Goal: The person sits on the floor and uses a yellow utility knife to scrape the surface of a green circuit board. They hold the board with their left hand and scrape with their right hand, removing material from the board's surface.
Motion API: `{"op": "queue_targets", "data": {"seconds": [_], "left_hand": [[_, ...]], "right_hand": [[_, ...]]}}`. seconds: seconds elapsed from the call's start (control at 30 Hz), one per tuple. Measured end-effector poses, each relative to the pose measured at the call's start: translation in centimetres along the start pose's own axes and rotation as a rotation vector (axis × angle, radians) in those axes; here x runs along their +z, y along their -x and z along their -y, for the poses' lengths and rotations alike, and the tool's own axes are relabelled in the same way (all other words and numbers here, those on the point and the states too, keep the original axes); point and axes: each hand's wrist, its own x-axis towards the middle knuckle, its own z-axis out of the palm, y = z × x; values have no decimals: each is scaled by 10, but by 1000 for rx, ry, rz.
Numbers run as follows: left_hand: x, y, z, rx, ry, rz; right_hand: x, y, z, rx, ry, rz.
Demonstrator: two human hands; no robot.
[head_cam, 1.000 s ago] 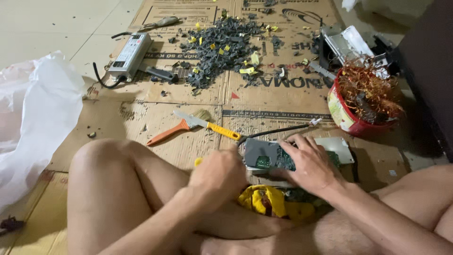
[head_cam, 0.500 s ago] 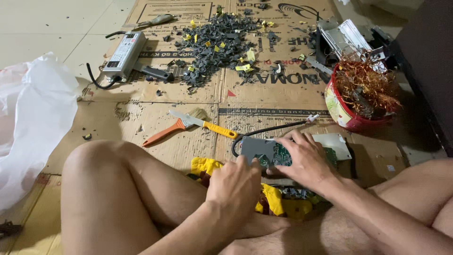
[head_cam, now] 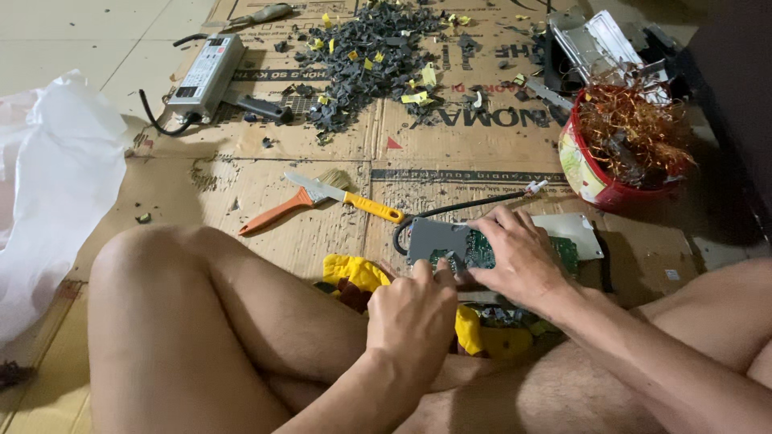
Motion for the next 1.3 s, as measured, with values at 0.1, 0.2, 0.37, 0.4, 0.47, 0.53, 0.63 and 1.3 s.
{"op": "queue_targets", "data": {"seconds": [0.1,0.2,0.37,0.4,0.47,0.53,0.63,1.3], "left_hand": [[-6,7,12,5,69,56],[-13,4,18,-88,304,-6],[-27,8,23,-142,373,123],[-23,7,26,-169,366,111],[-27,9,21,-177,344,129],[-17,8,17,-179,320,147],[15,5,17,-136,209,0],[15,-20,9,-270,431,-169]], "right_hand": [[0,0,1,58,-26,53],[-11,2,10,103,-51,87],[-15,4,12,100,-25,66],[-15,2,13,88,-3,51],[-11,2,12,77,3,54],[-8,1,8,72,11,56],[-4,0,4,17,33,51],[3,-13,7,166,150,128]]}}
